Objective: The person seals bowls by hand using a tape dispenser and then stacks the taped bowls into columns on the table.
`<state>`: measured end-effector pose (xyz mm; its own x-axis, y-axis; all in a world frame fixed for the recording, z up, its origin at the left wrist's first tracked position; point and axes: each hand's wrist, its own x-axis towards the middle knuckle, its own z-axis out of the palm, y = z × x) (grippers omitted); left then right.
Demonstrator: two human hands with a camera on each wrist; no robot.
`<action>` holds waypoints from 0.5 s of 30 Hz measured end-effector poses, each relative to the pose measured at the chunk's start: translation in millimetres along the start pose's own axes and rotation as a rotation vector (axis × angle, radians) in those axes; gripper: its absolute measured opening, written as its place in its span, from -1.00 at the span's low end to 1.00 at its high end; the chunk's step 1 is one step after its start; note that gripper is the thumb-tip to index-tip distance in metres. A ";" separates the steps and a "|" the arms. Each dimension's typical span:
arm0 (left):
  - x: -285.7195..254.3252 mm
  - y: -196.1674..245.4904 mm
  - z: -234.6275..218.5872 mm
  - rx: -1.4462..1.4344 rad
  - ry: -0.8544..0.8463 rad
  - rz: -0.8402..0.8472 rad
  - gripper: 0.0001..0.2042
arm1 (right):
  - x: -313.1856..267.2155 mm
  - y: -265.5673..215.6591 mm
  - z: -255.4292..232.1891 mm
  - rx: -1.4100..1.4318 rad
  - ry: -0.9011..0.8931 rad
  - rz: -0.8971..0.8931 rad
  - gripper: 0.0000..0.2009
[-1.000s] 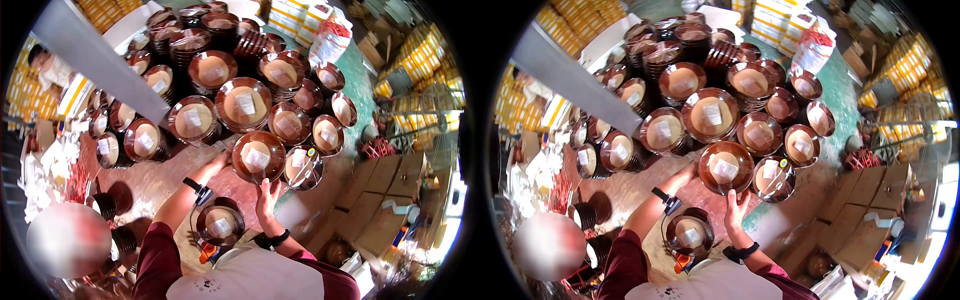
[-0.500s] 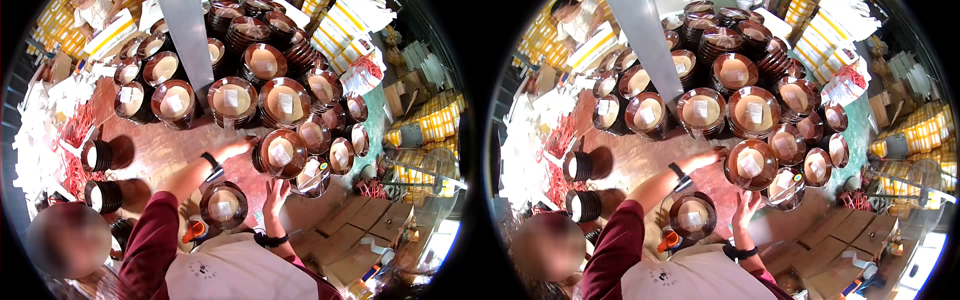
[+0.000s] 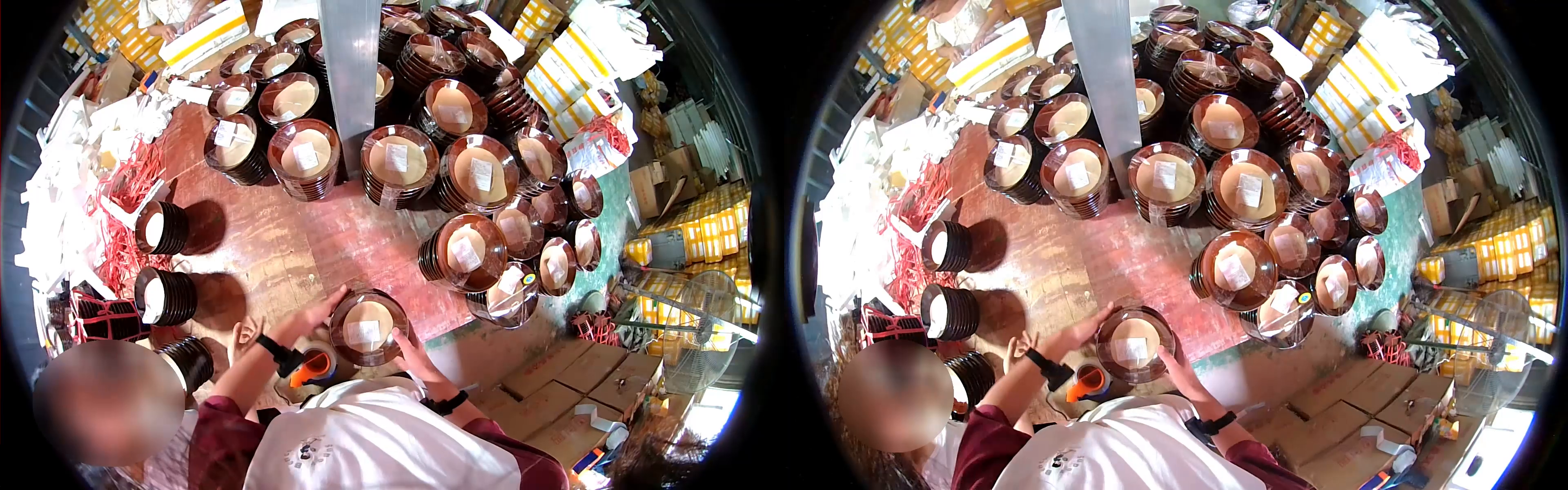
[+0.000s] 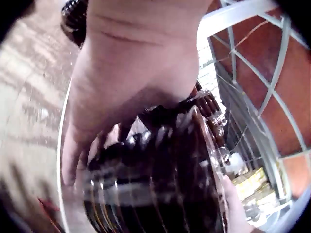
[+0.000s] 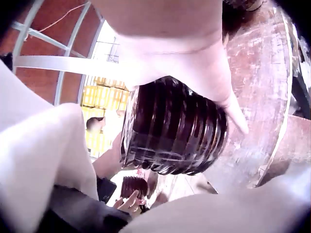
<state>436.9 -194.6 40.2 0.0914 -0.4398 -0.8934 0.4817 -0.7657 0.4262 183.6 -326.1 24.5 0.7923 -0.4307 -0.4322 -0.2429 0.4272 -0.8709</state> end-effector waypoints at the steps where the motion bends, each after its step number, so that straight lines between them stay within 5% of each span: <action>1: -2.0 -9.0 7.0 -0.163 -0.033 -0.038 -0.34 | 0.7 14.0 -0.2 0.074 0.023 0.028 -0.40; 3: -6.8 -18.4 29.5 -0.505 -0.061 0.116 -0.35 | -1.0 32.7 -1.4 0.145 0.074 0.050 -0.44; 9: -19.2 2.9 38.9 -0.620 0.107 0.079 -0.40 | 16.8 9.3 6.3 0.132 0.107 -0.033 -0.43; 13: -10.6 35.1 24.6 -0.736 0.040 0.276 -0.42 | 52.1 -43.3 20.2 0.057 0.161 0.138 -0.33; 15: 11.8 49.1 5.2 -0.772 0.041 0.316 -0.49 | 90.5 -30.4 12.3 0.041 0.181 0.090 -0.33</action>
<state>457.1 -239.9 51.3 0.3468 -0.5507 -0.7592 0.8886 -0.0660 0.4538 269.6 -368.3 14.7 0.6540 -0.5238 -0.5459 -0.2818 0.5010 -0.8183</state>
